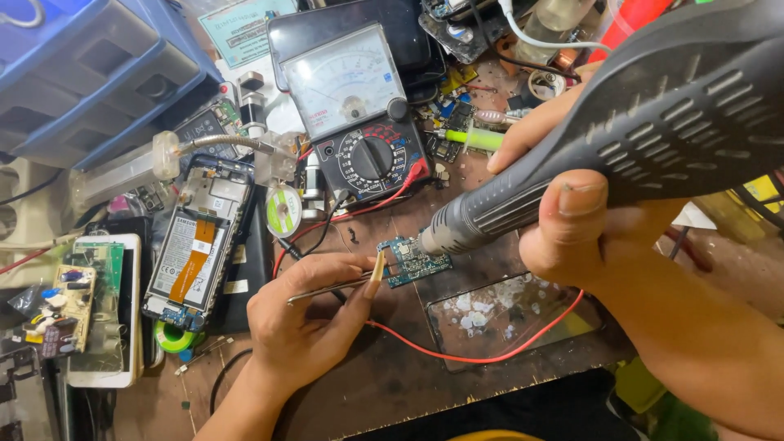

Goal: The person uses a hot air gun to heat a small circuit board while holding it with tweezers. They repeatedly apply heat to specific components on the board, occasionally adjusting the board's position and the tool's angle.

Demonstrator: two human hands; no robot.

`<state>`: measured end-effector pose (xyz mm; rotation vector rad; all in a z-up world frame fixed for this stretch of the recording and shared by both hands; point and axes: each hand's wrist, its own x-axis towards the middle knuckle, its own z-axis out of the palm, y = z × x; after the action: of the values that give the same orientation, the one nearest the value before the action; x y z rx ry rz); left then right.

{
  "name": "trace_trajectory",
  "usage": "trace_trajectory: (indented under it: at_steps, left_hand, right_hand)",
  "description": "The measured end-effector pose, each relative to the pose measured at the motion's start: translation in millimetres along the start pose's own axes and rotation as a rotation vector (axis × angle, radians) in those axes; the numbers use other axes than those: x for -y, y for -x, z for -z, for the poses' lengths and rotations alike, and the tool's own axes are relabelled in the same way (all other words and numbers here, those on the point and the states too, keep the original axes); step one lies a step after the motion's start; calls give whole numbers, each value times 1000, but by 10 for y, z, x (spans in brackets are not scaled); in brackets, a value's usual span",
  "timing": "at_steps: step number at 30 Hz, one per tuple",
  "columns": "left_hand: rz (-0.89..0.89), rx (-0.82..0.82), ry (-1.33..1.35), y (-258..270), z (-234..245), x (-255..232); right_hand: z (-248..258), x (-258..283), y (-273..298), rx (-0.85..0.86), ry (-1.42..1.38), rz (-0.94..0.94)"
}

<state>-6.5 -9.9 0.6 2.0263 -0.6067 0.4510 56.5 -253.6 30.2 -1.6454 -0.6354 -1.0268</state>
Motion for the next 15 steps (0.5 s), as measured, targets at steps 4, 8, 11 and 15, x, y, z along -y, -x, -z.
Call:
trace_trajectory:
  at_steps: [4, 8, 11, 15]
  left_hand:
    - [11, -6, 15, -5, 7, -3]
    - [38, -9, 71, 10, 3, 15]
    - [33, 29, 138, 28, 32, 73]
    - [23, 27, 157, 4, 65, 81]
  right_hand:
    - [-11, 74, -4, 111, 237, -178]
    - [10, 340, -112, 204, 439, -181]
    - [42, 280, -1, 177, 451, -217]
    - [19, 52, 36, 90, 364, 92]
